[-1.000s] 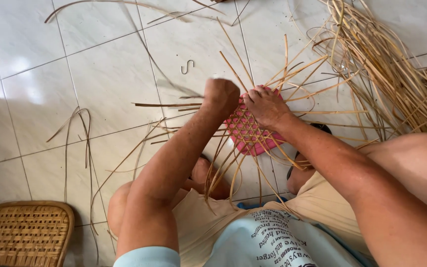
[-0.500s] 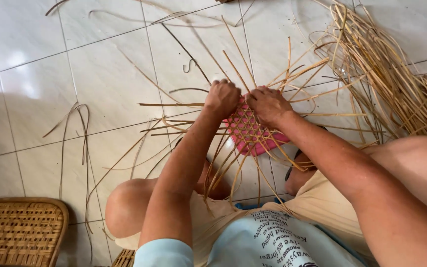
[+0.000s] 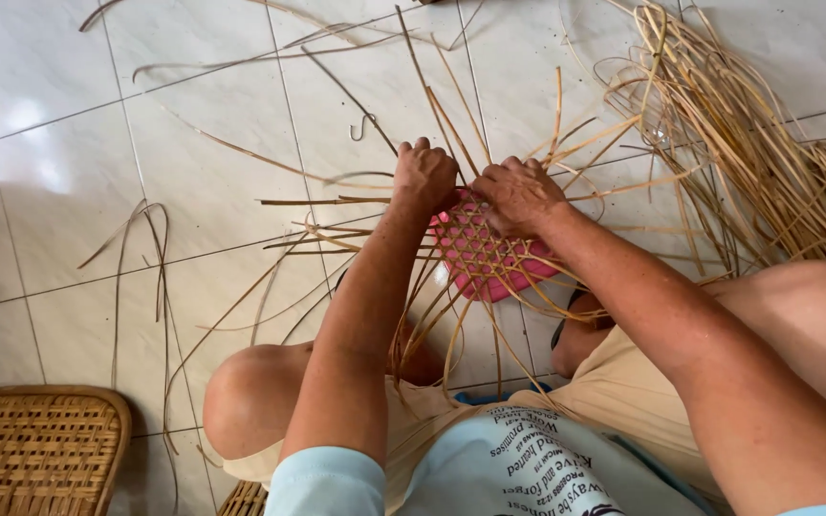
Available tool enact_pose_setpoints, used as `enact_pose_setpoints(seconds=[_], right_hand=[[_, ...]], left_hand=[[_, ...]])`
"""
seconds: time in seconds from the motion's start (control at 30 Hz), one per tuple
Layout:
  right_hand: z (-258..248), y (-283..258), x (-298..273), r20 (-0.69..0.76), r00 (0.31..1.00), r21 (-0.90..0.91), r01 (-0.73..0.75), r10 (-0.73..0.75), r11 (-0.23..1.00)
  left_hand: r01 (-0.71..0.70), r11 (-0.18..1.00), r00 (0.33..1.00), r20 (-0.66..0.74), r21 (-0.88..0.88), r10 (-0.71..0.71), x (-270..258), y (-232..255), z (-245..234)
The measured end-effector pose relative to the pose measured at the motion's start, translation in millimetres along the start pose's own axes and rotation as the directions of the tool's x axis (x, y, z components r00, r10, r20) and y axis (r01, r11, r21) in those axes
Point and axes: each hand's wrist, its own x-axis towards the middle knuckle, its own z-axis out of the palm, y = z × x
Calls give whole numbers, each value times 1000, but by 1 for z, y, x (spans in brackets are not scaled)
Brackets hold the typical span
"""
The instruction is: Weaving thin wooden strips into a basket structure on the floor.
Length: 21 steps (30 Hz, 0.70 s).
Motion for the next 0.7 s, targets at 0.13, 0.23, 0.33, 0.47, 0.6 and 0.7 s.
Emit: enact_pose_setpoints(seconds=[0.13, 0.23, 0.33, 0.47, 0.6, 0.7], right_hand=[[0, 1, 9, -127, 990, -94, 47, -59, 995], [2, 4, 17, -213, 974, -162, 47, -81, 986], [-17, 2, 21, -280, 955, -65, 78, -93, 995], [-49, -1, 33, -362, 932, 68, 63, -34, 996], [-132, -25, 38, -267, 963, 134, -7, 42, 991], [-177, -33, 42, -210, 968, 211, -91, 136, 973]], left_hand=[[43, 999, 999, 17, 34, -43, 13, -3, 16], [67, 997, 997, -52, 24, -65, -8, 0, -17], [72, 997, 992, -107, 17, -69, -9, -7, -31], [102, 983, 988, -131, 152, -83, -39, -16, -104], [174, 930, 976, -181, 324, -119, -67, -40, -179], [298, 911, 922, -331, 283, -199, -76, -67, -215]])
